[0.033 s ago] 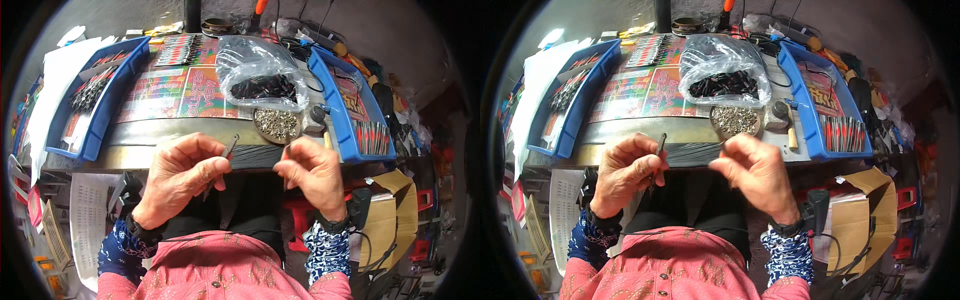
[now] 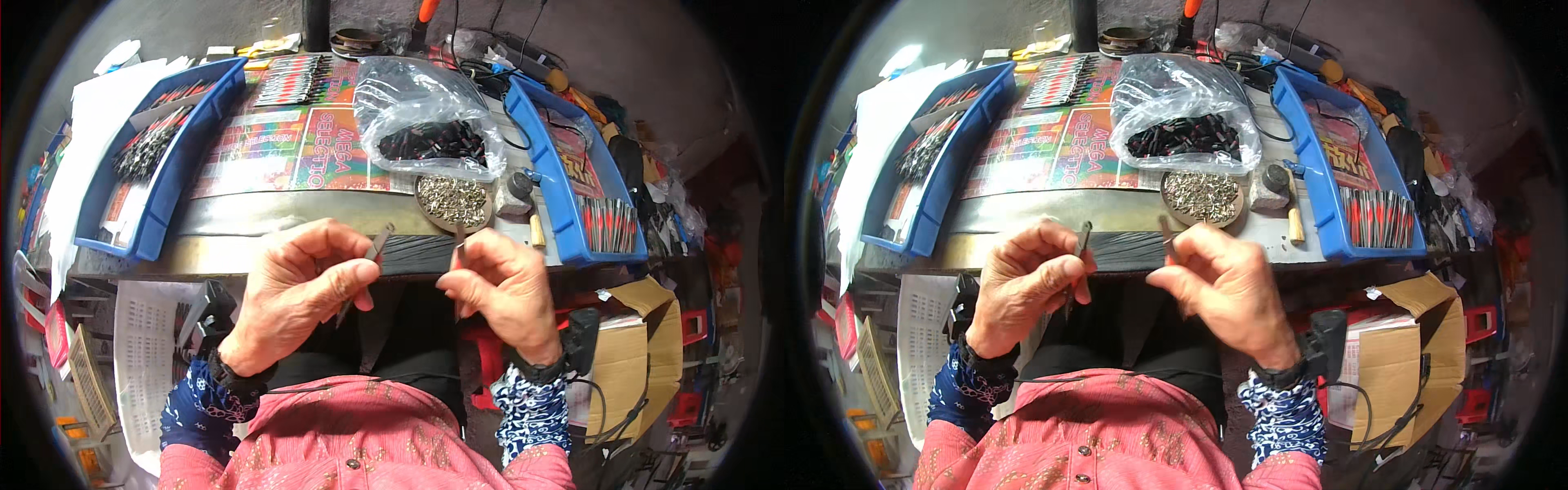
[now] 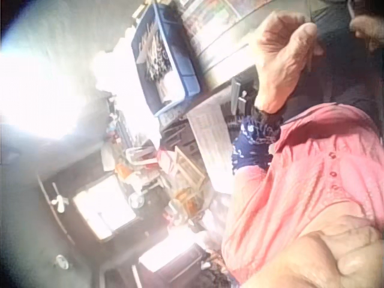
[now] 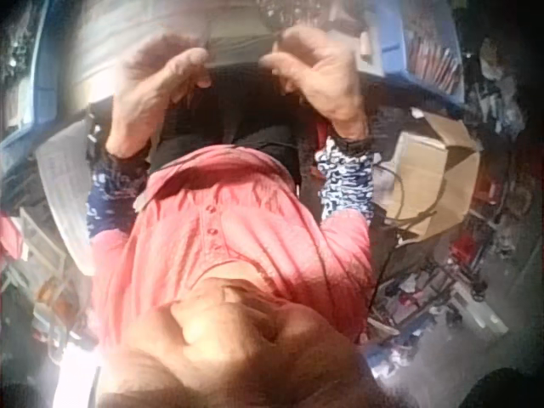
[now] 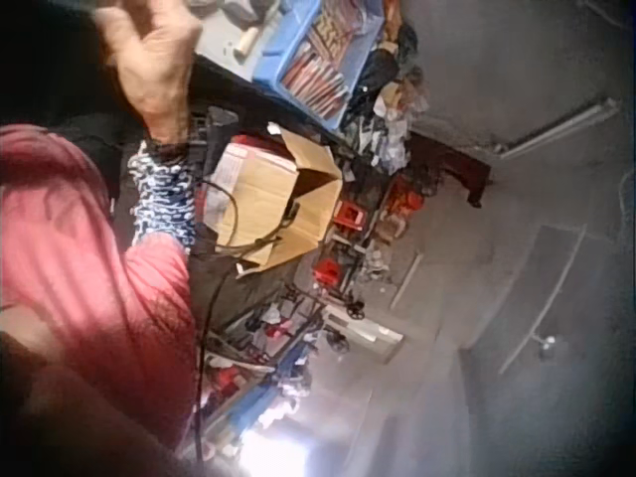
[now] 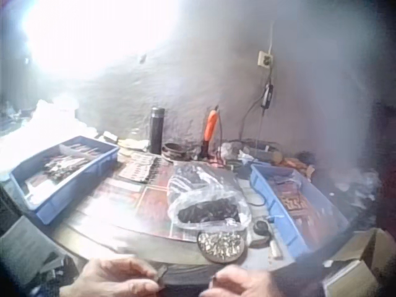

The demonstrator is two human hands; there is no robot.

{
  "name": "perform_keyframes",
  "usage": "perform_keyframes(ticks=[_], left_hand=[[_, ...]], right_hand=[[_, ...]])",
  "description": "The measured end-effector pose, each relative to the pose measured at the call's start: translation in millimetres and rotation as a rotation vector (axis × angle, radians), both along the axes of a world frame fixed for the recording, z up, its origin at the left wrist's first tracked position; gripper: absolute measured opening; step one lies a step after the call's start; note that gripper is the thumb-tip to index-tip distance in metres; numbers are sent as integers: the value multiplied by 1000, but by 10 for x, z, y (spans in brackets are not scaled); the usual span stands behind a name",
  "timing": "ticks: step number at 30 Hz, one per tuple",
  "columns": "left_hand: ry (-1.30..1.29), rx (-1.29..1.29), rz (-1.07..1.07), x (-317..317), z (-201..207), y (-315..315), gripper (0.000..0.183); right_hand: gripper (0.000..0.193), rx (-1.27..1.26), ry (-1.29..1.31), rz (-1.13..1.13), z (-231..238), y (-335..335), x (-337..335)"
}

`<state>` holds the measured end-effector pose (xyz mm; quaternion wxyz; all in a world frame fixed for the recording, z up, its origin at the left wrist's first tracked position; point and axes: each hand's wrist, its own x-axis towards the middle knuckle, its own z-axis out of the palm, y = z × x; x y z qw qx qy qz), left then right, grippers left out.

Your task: The person repeatedly picks small black plastic housings and metal pins from trays, inserts the pins into the housings, and places the assembled units into a blue bin. The person also uses a magnifying glass to inspect the components during assembly.

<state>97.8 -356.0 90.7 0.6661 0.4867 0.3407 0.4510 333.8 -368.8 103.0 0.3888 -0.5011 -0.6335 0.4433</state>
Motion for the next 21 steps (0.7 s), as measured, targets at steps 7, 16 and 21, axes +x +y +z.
perform_keyframes(ticks=[7, 16, 21], left_hand=[[-25, 3, -43, 36, -139, -98, 12], [-141, -67, -92, 88, -200, -133, 19], [-135, -74, -84, 90, -253, -114, 12]], right_hand=[[33, -149, 374, 144, -176, -150, -290], [54, -48, 337, 79, -339, -245, -449], [56, 27, 333, 75, -383, -271, -479]])
